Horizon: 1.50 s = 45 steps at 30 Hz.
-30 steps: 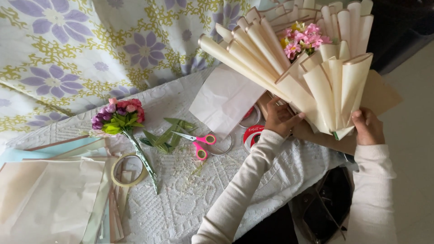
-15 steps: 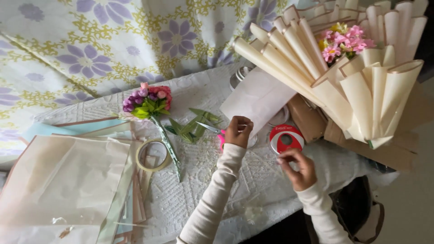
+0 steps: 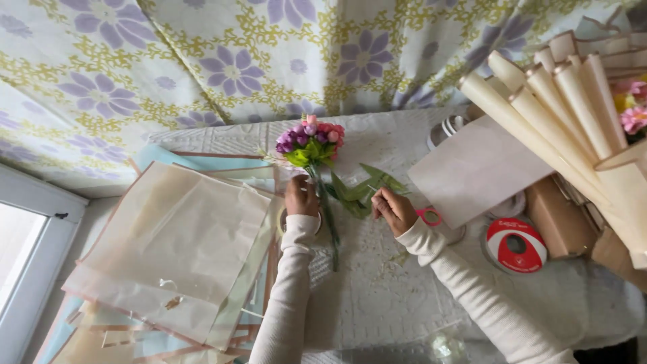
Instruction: The person uses pink scissors to trim the stems of a bouquet of artificial flowers on a table. They also briefly handle a wrapped bouquet and some cardboard pieces before returning to trim the flower stems.
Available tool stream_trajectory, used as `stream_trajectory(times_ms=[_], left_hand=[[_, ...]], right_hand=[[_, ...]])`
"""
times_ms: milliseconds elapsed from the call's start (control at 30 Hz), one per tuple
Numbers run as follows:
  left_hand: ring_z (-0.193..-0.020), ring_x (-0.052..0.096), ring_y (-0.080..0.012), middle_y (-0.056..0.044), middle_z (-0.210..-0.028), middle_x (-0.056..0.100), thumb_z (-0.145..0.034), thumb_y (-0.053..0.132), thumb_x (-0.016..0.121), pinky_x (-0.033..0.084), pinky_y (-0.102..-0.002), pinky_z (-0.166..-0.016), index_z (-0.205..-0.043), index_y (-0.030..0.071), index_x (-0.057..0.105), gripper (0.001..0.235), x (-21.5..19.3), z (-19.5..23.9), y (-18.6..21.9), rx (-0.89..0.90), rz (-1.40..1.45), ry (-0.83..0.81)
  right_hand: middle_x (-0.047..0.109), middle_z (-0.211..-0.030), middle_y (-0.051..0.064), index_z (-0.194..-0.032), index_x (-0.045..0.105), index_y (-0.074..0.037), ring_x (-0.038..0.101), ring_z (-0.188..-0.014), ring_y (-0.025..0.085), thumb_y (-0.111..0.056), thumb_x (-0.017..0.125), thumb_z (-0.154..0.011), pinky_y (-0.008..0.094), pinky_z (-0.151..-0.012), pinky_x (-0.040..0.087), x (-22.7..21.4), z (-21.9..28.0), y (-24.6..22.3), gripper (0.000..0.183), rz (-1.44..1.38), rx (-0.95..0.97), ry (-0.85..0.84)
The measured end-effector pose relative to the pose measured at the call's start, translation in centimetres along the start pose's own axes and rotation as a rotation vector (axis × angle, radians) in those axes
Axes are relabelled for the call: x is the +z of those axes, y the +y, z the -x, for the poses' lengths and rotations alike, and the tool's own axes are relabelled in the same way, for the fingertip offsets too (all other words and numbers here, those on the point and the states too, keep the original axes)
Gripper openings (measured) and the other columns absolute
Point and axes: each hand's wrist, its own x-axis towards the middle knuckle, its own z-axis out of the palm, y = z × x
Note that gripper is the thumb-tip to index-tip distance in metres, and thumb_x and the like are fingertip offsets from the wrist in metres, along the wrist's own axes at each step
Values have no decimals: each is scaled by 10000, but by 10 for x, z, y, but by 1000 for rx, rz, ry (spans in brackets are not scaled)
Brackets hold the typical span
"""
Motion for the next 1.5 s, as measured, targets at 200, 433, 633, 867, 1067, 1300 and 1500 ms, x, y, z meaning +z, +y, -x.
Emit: stream_trajectory(times_ms=[200,433,633,867,1067,1300,1500], left_hand=[[-833,761,-310,-128,-951,766,-901,384,762,613,-445,-686,-1313,114,597,520,23,15,-2,-324,91,-370],[-906,662,-195,-88,-987,587,-876,146,841,598,-327,-759,-1297,-42,593,523,37,43,64,-510,778,-380],[-862,622,-150,-59,-986,527,-927,-22,730,566,-272,-644,-1304,-36,576,407,34,49,103,-360,1069,-301],[-800,671,-211,-132,-954,591,-947,-89,668,579,-329,-652,-1317,-76,561,385,68,47,89,-261,1210,-320],[-791,717,-229,-196,-981,702,-839,-135,754,593,-323,-587,-1292,-103,604,478,83,54,71,-400,1283,-372],[-773,721,-253,-236,-1003,714,-743,-183,811,622,-376,-542,-1307,-89,605,608,71,45,74,-378,1306,-382],[-752,681,-166,-159,-1036,714,-826,-113,789,601,-284,-531,-1324,-39,603,537,58,25,56,-278,1244,-261]], right_hand=[[677,-715,71,-928,595,-100,619,-604,190,-235,775,-939,302,-584,521,12,-10,32,225,116,-2,183],[685,-721,67,-918,710,-96,655,-635,187,-255,715,-993,318,-593,550,-4,-4,7,175,137,55,172],[719,-778,131,-1020,736,-51,694,-717,211,-299,683,-995,379,-642,581,-5,0,2,255,-67,129,28],[577,-748,49,-974,678,-37,546,-762,104,-177,684,-996,282,-650,517,-21,4,11,142,-244,129,129],[547,-735,37,-973,665,-34,519,-758,113,-167,613,-1040,284,-672,480,-24,1,11,157,-204,145,73],[652,-741,105,-1072,702,-33,585,-728,118,-198,678,-1007,310,-665,508,-21,4,29,180,-70,165,23],[693,-834,94,-1203,671,-1,611,-783,132,-204,632,-1010,318,-693,547,-15,7,27,283,-299,248,-76]])
